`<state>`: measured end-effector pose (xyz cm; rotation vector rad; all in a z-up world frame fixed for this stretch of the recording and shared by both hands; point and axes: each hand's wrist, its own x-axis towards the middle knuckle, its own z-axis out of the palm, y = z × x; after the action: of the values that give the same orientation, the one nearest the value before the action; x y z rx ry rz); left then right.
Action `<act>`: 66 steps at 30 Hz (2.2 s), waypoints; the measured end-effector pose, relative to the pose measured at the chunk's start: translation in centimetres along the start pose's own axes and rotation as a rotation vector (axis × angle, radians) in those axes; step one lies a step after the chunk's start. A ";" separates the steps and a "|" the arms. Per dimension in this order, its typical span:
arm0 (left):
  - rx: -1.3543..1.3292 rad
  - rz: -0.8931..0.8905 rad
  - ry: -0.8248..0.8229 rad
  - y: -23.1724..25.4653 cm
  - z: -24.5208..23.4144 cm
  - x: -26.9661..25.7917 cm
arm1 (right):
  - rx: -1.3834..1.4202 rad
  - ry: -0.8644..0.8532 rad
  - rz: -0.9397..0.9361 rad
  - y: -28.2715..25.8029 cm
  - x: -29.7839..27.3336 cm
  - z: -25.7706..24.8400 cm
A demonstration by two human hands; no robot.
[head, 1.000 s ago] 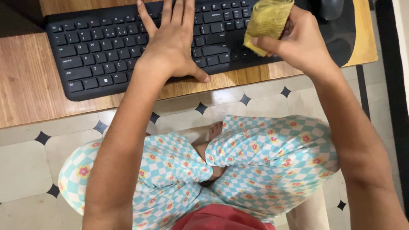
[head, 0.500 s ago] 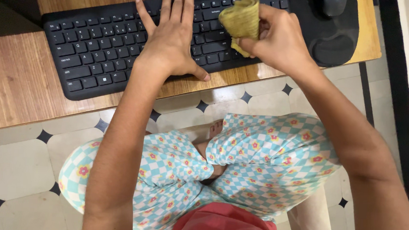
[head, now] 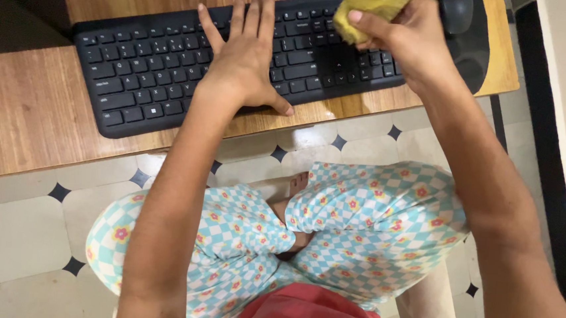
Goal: The person sits cross-legged at a desk and wipes a black computer keyboard with a yellow cloth. They systematically clean the keys and the surface of the keyboard using the cloth.
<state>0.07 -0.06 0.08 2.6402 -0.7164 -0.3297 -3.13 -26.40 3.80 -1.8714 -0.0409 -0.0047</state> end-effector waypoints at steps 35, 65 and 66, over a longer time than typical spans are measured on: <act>-0.021 0.013 0.017 0.1 -0.1 -0.2 | -0.703 -0.003 -0.144 1.0 1.3 3.8; 0.125 0.242 0.229 2.7 3.2 0.7 | 0.057 0.363 -0.310 4.9 0.9 -4.7; 0.115 0.247 0.249 2.7 3.2 0.8 | 0.041 0.357 -0.345 4.7 1.2 -4.7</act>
<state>-1.41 -3.60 -1.75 2.5952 -0.9864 0.1101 -1.75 -32.27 0.74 -1.7776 -0.1153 -0.5693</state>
